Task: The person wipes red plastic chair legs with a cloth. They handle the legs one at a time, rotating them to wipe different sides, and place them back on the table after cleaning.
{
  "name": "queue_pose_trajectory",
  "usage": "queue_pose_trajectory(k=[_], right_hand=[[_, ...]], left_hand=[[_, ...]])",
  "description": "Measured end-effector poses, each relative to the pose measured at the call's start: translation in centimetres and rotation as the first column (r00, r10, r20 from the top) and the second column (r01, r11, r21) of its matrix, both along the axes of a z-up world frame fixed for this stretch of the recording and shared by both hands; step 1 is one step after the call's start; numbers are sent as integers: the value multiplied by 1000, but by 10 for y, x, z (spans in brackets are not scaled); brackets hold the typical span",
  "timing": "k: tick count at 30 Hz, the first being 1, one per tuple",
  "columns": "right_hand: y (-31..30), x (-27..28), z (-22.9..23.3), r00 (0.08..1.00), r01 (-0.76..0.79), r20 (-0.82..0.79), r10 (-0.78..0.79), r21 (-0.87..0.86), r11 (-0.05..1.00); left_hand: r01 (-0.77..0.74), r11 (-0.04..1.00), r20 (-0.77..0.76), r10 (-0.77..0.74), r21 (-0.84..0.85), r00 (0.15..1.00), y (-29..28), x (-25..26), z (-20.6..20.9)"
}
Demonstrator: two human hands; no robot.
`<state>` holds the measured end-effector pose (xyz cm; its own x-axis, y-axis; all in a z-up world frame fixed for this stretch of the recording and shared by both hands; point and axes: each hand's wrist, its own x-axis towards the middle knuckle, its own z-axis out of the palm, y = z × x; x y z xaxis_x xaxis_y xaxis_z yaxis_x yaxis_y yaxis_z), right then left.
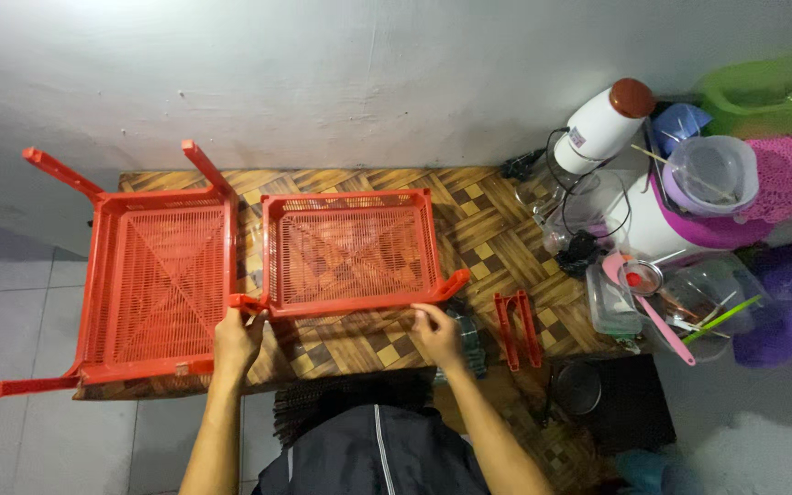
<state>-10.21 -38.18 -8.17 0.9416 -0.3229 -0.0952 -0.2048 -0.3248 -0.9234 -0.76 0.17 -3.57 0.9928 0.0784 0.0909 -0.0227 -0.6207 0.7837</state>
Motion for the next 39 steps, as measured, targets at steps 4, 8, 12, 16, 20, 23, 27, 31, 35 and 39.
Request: queue_pose_trajectory(k=[4, 8, 12, 16, 20, 23, 27, 31, 35, 39], right_hand=[[-81, -38, -25, 946, 315, 159, -282, -256, 914], [-142, -60, -33, 913, 401, 170, -372, -547, 735], [-159, -62, -33, 904, 276, -75, -420, -648, 710], [-157, -65, -32, 896, 185, -179, -406, -682, 708], [-149, -60, -31, 875, 157, -246, -417, -670, 725], [-147, -58, -31, 845, 85, -342, -410, -672, 735], [-147, -55, -30, 886, 110, -230, -403, -740, 664], [-147, -50, -28, 868, 129, -271, -415, -685, 717], [-145, -49, -26, 809, 43, -401, -429, -689, 724], [-147, -42, -21, 844, 30, -352, -404, -721, 692]], left_hand=[[-6, 996, 17, 4, 91, 1000, -1, -1, -2], [-13, 997, 6, 12, 73, 1000, -4, 0, 1], [-28, 997, 1, 28, 70, 1000, -6, 3, 4], [-37, 995, -19, 39, 90, 999, -6, 3, 0], [-49, 996, 31, 47, 78, 998, -7, 3, -1], [-46, 995, 47, 43, 85, 998, -9, 2, 0], [-57, 992, -158, 75, 113, 985, -7, -2, 1], [3, 1000, -24, -3, 6, 1000, -2, -4, -4], [-84, 994, -185, 69, -71, 980, 2, -10, -9], [-183, 953, -289, 110, -240, 951, 0, -32, -9]])
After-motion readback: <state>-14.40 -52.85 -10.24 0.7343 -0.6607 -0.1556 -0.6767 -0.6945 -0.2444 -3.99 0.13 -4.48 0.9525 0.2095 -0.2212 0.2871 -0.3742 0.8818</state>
